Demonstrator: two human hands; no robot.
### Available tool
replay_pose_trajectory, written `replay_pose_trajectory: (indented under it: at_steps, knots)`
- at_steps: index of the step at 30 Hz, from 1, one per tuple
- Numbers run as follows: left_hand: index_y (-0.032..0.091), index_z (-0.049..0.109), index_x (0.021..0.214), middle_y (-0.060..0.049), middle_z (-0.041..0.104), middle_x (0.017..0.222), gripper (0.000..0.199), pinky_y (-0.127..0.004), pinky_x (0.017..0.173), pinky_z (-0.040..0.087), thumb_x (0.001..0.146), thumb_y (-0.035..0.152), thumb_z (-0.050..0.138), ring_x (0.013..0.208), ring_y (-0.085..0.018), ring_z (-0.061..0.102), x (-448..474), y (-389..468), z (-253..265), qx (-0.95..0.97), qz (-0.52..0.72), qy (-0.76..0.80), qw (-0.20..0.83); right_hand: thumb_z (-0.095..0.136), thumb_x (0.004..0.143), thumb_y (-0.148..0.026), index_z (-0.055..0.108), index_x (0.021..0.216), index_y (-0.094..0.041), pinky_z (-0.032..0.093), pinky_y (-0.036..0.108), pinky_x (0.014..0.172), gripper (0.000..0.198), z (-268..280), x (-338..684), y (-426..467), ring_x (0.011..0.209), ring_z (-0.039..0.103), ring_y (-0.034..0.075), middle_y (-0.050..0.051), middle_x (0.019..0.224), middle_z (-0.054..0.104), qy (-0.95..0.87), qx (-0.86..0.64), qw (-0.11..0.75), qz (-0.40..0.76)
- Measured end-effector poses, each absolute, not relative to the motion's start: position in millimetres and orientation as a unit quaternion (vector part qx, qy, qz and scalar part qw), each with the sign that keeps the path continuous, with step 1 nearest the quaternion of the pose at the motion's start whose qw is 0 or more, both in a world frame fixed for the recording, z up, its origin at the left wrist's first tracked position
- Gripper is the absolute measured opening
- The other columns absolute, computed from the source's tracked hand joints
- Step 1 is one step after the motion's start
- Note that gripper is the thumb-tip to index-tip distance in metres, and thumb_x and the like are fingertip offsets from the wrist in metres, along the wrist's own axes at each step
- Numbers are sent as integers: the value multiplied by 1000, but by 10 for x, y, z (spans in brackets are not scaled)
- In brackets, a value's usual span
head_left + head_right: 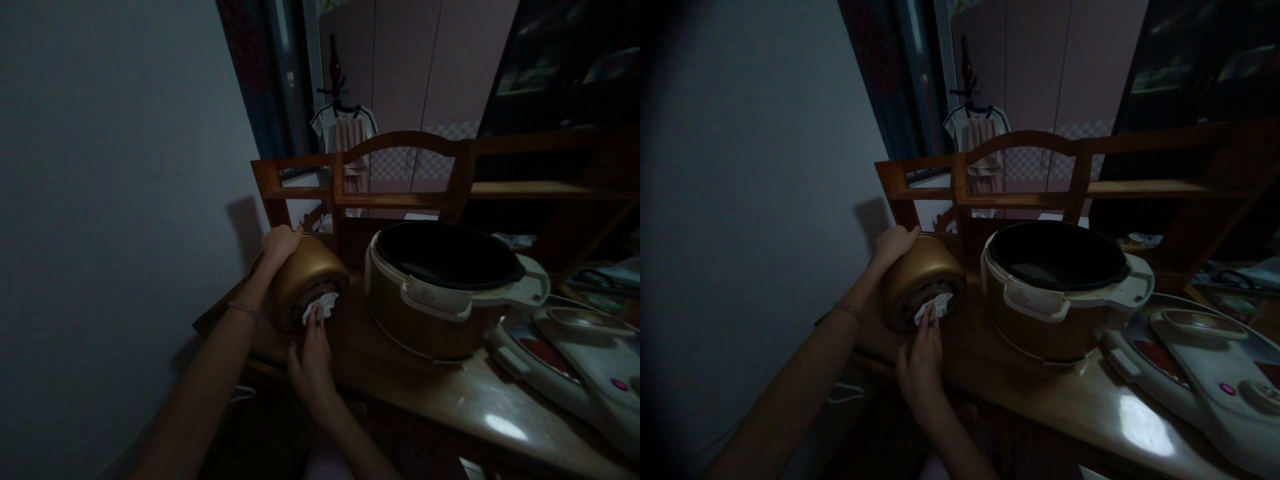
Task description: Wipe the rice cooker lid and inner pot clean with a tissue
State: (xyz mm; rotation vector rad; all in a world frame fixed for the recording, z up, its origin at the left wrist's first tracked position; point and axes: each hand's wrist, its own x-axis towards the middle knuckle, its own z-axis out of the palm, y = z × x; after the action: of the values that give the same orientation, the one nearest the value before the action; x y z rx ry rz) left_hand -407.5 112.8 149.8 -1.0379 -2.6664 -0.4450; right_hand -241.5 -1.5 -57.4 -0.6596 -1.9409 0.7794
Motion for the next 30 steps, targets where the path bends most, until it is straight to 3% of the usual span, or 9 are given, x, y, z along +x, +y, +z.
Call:
replay_pose_trajectory:
  at_steps: [12,30]
  knots:
    - [9,72,111,-24,70,117,67,-45,88,50,91,59,32,110,-38,65,-4095,1135,1482,-359,-152,-913,116,50,88,-12,-5,158,-11,32,47,118,89,-630,-2406,56,150,20,27,17,163,20,-779,-287,449,331]
    - [9,73,110,-24,70,116,68,-46,87,51,91,61,33,110,-39,65,-4121,1149,1466,-361,-149,-913,118,48,87,-12,6,158,-11,31,49,119,83,-487,-2366,-24,150,20,28,16,163,20,-796,-272,446,305]
